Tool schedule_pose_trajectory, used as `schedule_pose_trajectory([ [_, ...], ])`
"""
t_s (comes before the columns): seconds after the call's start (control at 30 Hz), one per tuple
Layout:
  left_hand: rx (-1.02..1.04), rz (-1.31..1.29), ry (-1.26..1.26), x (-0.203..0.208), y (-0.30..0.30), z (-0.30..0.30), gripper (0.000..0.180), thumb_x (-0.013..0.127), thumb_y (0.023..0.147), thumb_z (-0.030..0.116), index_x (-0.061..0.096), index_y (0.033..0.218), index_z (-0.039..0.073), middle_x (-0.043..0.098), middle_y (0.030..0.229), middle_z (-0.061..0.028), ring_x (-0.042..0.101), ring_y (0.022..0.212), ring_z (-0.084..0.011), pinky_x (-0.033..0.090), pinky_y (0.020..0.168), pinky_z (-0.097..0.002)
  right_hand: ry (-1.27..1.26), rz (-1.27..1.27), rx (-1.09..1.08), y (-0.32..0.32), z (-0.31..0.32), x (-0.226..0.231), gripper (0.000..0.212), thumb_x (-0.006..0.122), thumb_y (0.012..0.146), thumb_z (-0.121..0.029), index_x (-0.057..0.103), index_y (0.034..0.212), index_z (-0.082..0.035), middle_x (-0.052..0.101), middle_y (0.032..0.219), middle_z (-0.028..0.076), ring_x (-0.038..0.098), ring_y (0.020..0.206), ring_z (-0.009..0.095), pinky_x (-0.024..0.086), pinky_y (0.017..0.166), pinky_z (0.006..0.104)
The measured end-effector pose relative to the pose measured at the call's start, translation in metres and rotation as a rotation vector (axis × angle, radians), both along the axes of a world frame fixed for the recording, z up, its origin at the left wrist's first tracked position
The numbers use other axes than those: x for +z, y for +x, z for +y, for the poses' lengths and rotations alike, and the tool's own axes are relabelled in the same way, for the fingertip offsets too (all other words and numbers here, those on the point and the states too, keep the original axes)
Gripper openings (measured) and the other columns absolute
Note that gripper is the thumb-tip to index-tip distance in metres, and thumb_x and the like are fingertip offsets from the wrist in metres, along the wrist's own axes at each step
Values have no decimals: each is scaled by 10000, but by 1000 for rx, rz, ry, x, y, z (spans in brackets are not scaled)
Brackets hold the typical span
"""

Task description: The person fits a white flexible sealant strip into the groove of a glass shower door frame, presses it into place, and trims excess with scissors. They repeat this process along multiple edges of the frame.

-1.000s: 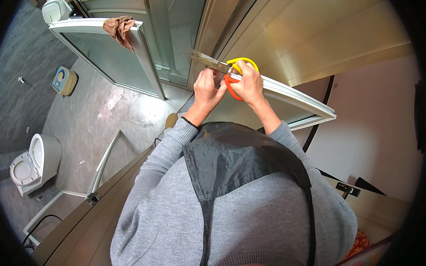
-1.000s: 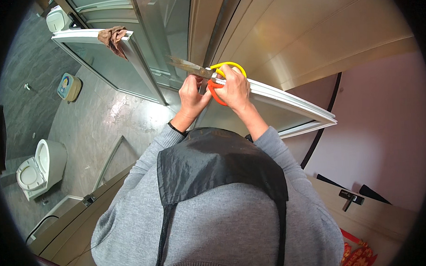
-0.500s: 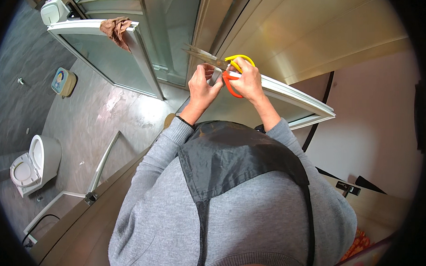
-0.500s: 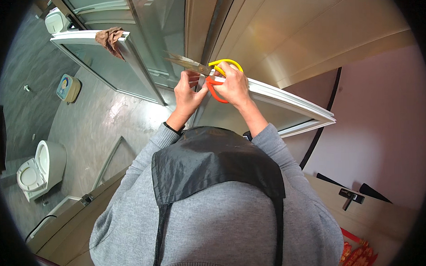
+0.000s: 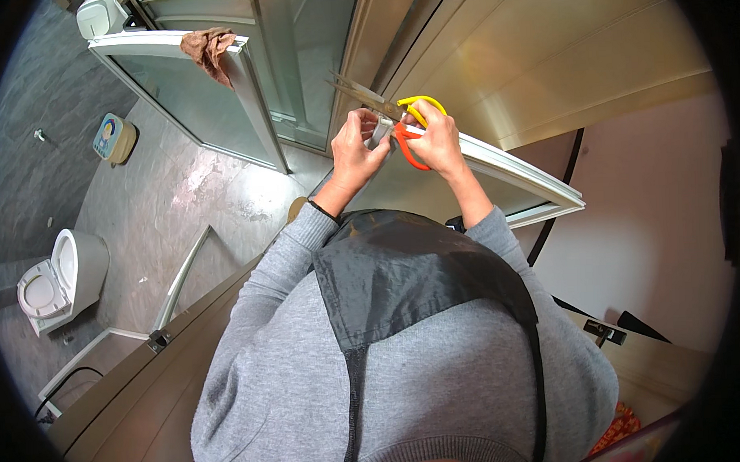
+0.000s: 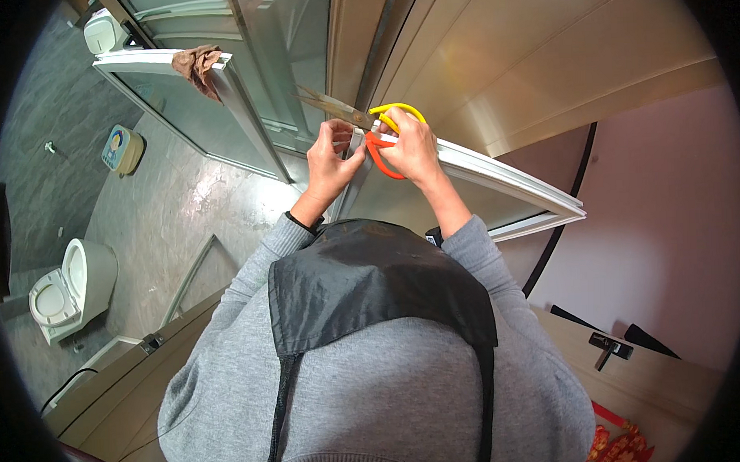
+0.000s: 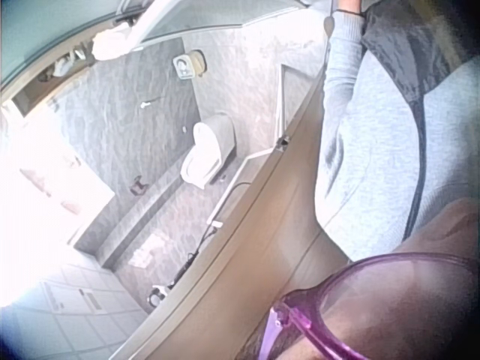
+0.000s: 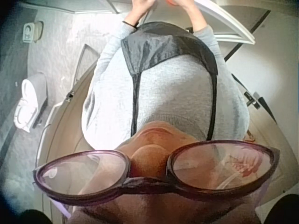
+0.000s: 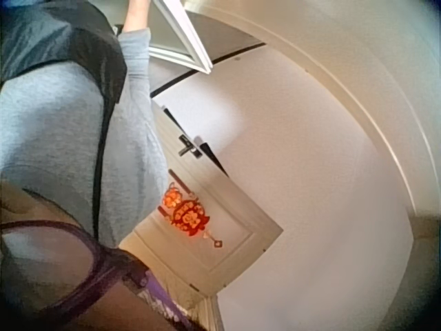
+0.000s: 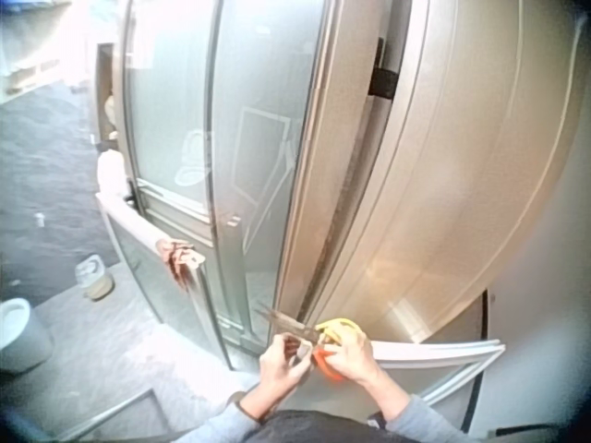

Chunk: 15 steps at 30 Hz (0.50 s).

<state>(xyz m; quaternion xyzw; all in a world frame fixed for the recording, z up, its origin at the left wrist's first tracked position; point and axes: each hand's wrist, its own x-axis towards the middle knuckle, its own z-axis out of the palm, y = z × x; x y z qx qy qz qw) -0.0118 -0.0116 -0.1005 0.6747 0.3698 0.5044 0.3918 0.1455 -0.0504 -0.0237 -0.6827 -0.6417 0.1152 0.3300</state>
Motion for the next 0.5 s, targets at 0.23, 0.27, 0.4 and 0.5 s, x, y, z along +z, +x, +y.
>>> schedule_pose_trajectory([
  [0.23, -5, -12, -14, 0, -1, 0, 459, 780, 755, 99, 522, 1126, 17, 685, 1020, -128, 731, 891, -264, 619, 805, -359, 16, -33, -5, 0, -1, -3, 352, 824, 751, -263, 651, 1007, -94, 713, 862, 63, 709, 844, 310, 550, 723, 435],
  [0.27, 0, -10, -13, 0, -1, 0, 458, 779, 755, 98, 523, 1125, 17, 685, 1020, -128, 731, 893, -264, 620, 807, -360, 17, -27, 6, 0, -1, -2, 350, 824, 750, -235, 642, 1005, -80, 705, 860, 76, 705, 834, 311, 547, 721, 422],
  [0.4, 5, -15, -13, 2, -1, 0, 451, 775, 753, 96, 525, 1119, 18, 686, 1014, -130, 732, 892, -264, 620, 803, -362, 11, -4, 19, 0, 1, -2, 341, 817, 748, -170, 629, 1008, -55, 690, 849, 98, 697, 807, 308, 542, 716, 394],
  [0.5, 21, 5, -19, 2, 0, -1, 444, 773, 749, 93, 527, 1111, 19, 686, 1012, -130, 731, 880, -266, 618, 800, -362, 22, -16, 7, -2, 1, -3, 340, 813, 751, -218, 650, 1017, -83, 699, 861, 74, 696, 824, 306, 542, 714, 413],
])
